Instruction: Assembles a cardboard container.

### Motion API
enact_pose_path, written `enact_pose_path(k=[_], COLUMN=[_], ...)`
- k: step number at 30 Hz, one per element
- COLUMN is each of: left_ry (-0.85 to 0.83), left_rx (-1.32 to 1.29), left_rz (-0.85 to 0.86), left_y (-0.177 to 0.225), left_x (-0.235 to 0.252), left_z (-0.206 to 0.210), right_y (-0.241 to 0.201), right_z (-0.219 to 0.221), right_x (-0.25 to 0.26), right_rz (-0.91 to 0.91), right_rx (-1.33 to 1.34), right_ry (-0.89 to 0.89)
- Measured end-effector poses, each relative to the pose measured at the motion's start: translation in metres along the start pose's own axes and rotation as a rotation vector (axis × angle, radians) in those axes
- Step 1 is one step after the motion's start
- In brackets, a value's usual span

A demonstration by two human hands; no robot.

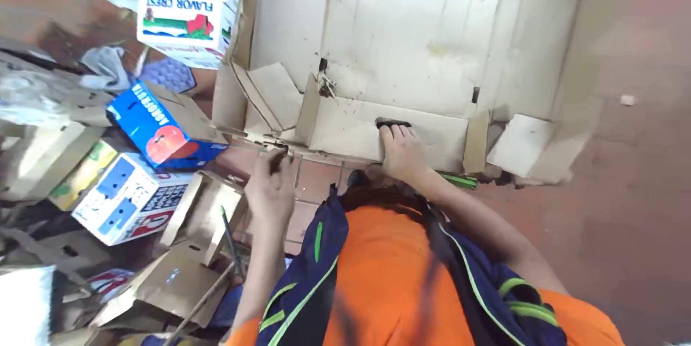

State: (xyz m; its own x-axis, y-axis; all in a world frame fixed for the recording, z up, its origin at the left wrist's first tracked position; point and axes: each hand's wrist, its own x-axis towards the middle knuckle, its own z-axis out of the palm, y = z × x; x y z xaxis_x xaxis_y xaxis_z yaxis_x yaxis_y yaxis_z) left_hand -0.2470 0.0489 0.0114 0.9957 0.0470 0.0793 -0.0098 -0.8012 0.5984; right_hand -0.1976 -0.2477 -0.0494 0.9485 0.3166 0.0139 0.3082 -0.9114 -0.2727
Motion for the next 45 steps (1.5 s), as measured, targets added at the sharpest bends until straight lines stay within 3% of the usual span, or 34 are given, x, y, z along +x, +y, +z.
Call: enact_pose_path(k=[2,5,8,10,14,18,21,23,25,28,30,31,33,34,36,39,42,45], left_ry=[0.068,0.039,0.053,0.056,-0.048,-0.142,-0.094,-0.077,-0.133,-0.463,-0.618,-0.623,-0.629,-0.647,-0.755,-0.855,-0.863,-0.796], left_rx=[0.010,0.221,0.376,0.328,0.220,0.364,0.629,0.678,0.497,0.116,0.083,0.138,0.225,0.247,0.292,0.369,0.403,0.377], left_rz=[0.216,0.307,0.301,0.252,0.025,-0.049,0.000,0.140,0.370,0.670,0.768,0.796,0.810,0.802,0.738,0.587,0.551,0.596], left_y=[0.035,0.066,0.074,0.071,0.073,0.062,0.034,0.029,0.048,0.079,0.084,0.084,0.093,0.100,0.113,0.127,0.134,0.130], left_x=[0.023,0.062,0.071,0.065,0.061,0.078,0.085,0.080,0.074,0.071,0.073,0.070,0.073,0.077,0.082,0.087,0.091,0.090], left_z=[0.019,0.052,0.079,0.083,0.057,0.044,0.056,0.061,0.066,0.105,0.140,0.155,0.164,0.166,0.168,0.177,0.178,0.183], right_y=[0.001,0.000,0.001,0.006,0.020,0.020,0.018,0.019,0.027,0.046,0.050,0.050,0.044,0.044,0.053,0.109,0.186,0.259], right_z=[0.005,0.013,0.011,0.011,0.009,0.006,0.009,0.013,0.015,0.014,0.005,-0.008,-0.058,-0.088,-0.145,-0.192,-0.167,-0.112], right_x=[0.000,-0.007,-0.012,-0.013,-0.018,-0.019,-0.015,-0.014,-0.017,-0.031,-0.037,-0.041,-0.043,-0.046,-0.056,-0.040,-0.032,-0.074], right_rz=[-0.020,-0.027,-0.015,-0.052,-0.120,-0.099,-0.086,-0.105,-0.139,-0.103,0.107,0.272,0.581,0.595,0.460,0.508,0.533,0.503], right_rx=[-0.009,-0.038,-0.023,0.013,0.067,0.029,0.007,0.061,0.212,0.718,1.053,1.214,1.418,1.425,1.148,0.255,-0.351,-0.470], right_ry=[0.081,0.184,0.181,0.148,0.107,0.065,0.035,0.052,0.143,0.424,0.505,0.439,0.335,0.357,0.456,0.455,0.246,0.268])
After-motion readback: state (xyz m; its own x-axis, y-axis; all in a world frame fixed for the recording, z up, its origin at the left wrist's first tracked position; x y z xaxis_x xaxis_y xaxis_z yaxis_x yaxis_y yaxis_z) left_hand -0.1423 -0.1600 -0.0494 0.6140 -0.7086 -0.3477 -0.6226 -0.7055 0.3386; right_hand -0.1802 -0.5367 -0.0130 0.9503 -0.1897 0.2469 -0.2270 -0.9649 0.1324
